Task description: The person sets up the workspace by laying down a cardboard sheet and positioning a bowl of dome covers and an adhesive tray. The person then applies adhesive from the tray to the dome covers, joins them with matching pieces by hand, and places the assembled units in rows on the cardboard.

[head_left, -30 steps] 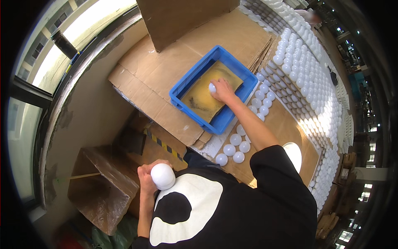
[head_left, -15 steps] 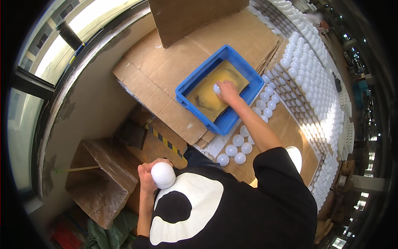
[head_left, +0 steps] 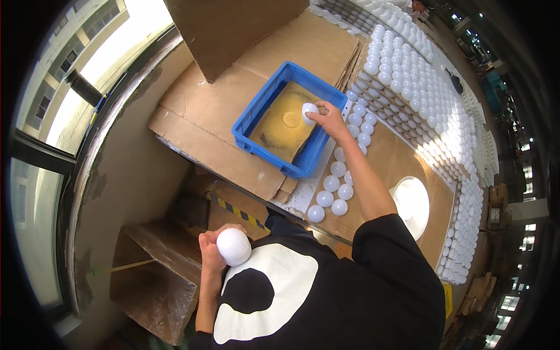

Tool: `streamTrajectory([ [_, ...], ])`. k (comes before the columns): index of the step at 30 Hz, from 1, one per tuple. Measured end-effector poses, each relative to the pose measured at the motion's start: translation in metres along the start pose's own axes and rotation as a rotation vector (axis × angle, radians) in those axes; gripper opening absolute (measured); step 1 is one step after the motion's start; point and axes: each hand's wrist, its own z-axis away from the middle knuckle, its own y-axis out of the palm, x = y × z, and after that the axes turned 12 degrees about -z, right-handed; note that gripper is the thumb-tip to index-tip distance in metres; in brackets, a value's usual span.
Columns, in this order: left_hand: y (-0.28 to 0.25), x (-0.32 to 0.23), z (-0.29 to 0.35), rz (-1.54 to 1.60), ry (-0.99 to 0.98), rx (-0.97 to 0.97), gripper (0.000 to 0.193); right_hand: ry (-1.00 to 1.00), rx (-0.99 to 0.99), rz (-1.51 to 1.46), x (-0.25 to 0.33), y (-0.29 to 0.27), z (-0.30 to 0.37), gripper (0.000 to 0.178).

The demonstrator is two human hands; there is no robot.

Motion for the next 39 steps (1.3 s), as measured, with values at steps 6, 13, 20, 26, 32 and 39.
streamTrajectory([
  [6, 0.0, -0.004, -0.002, -0.106, -0.119, 0.221, 0.076, -0.01, -0.153, -0.102, -0.022, -0.054, 0.146, 0.055],
  [13, 0.011, 0.009, 0.005, -0.057, -0.15, 0.312, 0.082, 0.195, -0.407, 0.253, -0.096, -0.046, 0.32, 0.057],
  [20, 0.009, 0.007, 0.008, -0.117, -0.181, 0.414, 0.08, 0.19, -0.396, 0.652, -0.142, -0.007, 0.347, 0.056],
  [26, 0.002, -0.003, 0.013, -0.107, -0.187, 0.388, 0.077, 0.203, -0.344, 0.744, -0.148, 0.005, 0.336, 0.056],
  [32, 0.006, -0.009, 0.012, -0.105, -0.27, 0.246, 0.045, 0.148, -0.231, 0.323, -0.094, 0.03, 0.315, 0.056],
  [39, 0.022, -0.007, 0.014, -0.241, -0.463, -0.131, 0.03, 0.085, 0.616, -0.116, 0.088, 0.114, 0.288, 0.061],
])
